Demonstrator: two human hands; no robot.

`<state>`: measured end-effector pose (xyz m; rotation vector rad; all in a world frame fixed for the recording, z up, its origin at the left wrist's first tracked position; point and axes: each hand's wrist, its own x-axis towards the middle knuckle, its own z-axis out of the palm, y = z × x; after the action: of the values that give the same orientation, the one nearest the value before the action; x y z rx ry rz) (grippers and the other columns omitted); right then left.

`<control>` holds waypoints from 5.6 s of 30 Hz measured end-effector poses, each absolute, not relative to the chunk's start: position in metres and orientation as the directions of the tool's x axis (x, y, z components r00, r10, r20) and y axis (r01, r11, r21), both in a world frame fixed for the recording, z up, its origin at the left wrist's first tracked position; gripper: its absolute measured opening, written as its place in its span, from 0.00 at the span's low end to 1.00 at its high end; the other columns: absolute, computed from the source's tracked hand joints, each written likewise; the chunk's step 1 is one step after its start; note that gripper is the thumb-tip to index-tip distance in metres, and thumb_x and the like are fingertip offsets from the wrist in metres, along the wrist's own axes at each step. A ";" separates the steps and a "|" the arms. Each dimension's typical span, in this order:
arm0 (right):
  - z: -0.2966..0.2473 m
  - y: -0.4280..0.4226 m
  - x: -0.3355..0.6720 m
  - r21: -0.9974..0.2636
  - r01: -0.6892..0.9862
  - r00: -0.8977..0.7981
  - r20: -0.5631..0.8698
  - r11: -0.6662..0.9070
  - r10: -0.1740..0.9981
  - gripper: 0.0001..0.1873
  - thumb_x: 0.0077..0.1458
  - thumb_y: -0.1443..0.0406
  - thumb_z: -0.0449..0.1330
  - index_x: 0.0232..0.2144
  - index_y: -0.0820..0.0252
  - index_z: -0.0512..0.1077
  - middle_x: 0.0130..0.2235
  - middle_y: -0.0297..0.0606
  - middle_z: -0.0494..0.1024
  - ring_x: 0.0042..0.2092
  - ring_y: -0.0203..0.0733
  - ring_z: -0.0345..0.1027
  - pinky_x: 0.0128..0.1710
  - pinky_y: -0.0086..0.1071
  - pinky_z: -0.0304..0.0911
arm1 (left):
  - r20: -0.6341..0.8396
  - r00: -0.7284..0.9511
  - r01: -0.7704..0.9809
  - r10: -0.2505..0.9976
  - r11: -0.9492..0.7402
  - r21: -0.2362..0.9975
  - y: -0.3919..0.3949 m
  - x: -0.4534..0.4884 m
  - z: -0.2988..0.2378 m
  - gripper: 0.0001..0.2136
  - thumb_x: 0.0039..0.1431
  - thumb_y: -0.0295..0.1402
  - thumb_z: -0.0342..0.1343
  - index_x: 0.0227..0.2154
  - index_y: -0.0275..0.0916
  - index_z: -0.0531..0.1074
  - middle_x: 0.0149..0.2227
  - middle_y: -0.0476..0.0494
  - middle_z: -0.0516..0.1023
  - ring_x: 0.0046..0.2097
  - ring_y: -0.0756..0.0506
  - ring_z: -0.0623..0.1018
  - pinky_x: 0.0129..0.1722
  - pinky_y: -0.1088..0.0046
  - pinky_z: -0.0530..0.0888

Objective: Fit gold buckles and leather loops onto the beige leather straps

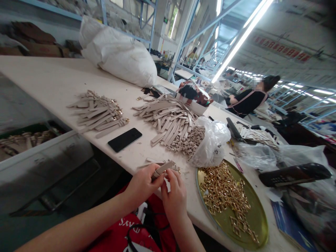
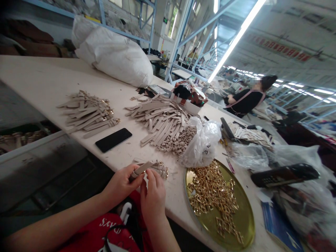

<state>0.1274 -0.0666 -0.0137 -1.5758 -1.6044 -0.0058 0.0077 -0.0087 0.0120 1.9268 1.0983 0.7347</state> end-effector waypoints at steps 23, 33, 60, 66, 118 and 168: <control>-0.005 -0.077 0.126 -0.926 -0.360 0.150 -0.181 -0.116 0.972 0.17 0.44 0.65 0.62 0.39 0.58 0.66 0.27 0.29 0.72 0.28 0.31 0.65 0.32 0.27 0.63 | -0.165 0.568 0.300 0.806 -0.016 0.954 0.003 0.001 0.004 0.12 0.48 0.38 0.51 0.29 0.34 0.69 0.22 0.52 0.68 0.25 0.51 0.66 0.23 0.79 0.62; -0.024 -0.073 0.134 -0.955 -0.289 0.249 -0.143 -0.067 0.958 0.10 0.43 0.65 0.63 0.32 0.59 0.70 0.25 0.27 0.72 0.26 0.29 0.64 0.29 0.25 0.62 | -0.234 0.732 0.295 0.640 0.012 0.955 0.001 -0.002 0.008 0.12 0.53 0.40 0.48 0.29 0.35 0.68 0.17 0.56 0.59 0.19 0.54 0.58 0.18 0.80 0.56; -0.030 -0.074 0.120 -0.683 -0.716 0.211 -0.412 -0.147 0.886 0.11 0.42 0.65 0.65 0.31 0.59 0.69 0.27 0.29 0.74 0.26 0.29 0.67 0.28 0.23 0.66 | -0.205 0.720 0.440 0.663 -0.208 0.873 -0.006 -0.004 0.000 0.08 0.54 0.34 0.45 0.28 0.38 0.67 0.24 0.51 0.68 0.27 0.50 0.67 0.26 0.77 0.60; -0.028 -0.082 0.106 -0.855 -0.515 0.349 -0.274 -0.061 0.896 0.10 0.47 0.59 0.60 0.30 0.59 0.67 0.31 0.32 0.75 0.33 0.37 0.69 0.36 0.32 0.66 | -0.291 0.678 0.342 0.675 0.060 0.938 -0.014 0.002 0.001 0.09 0.51 0.38 0.45 0.26 0.36 0.61 0.19 0.55 0.59 0.22 0.53 0.60 0.21 0.79 0.58; -0.034 0.024 0.227 -0.547 0.818 0.277 0.103 -0.178 0.955 0.05 0.51 0.66 0.54 0.26 0.60 0.68 0.27 0.36 0.72 0.28 0.37 0.64 0.28 0.28 0.54 | -0.265 0.592 0.296 0.762 0.100 0.950 0.036 0.020 -0.010 0.13 0.54 0.43 0.47 0.25 0.38 0.64 0.16 0.56 0.65 0.19 0.53 0.60 0.21 0.79 0.57; -0.025 -0.038 0.112 -0.891 -0.436 0.479 -0.110 0.127 0.871 0.17 0.48 0.64 0.56 0.43 0.57 0.67 0.46 0.40 0.72 0.49 0.42 0.65 0.53 0.41 0.54 | -0.238 0.525 -0.031 0.817 0.297 0.954 -0.008 0.029 -0.024 0.18 0.49 0.49 0.50 0.22 0.37 0.60 0.15 0.57 0.59 0.18 0.55 0.57 0.18 0.80 0.55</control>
<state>0.1116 -0.0383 -0.0254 -1.0569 -0.5039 1.0114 0.0285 -0.0078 -0.0243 1.1358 0.8532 0.6651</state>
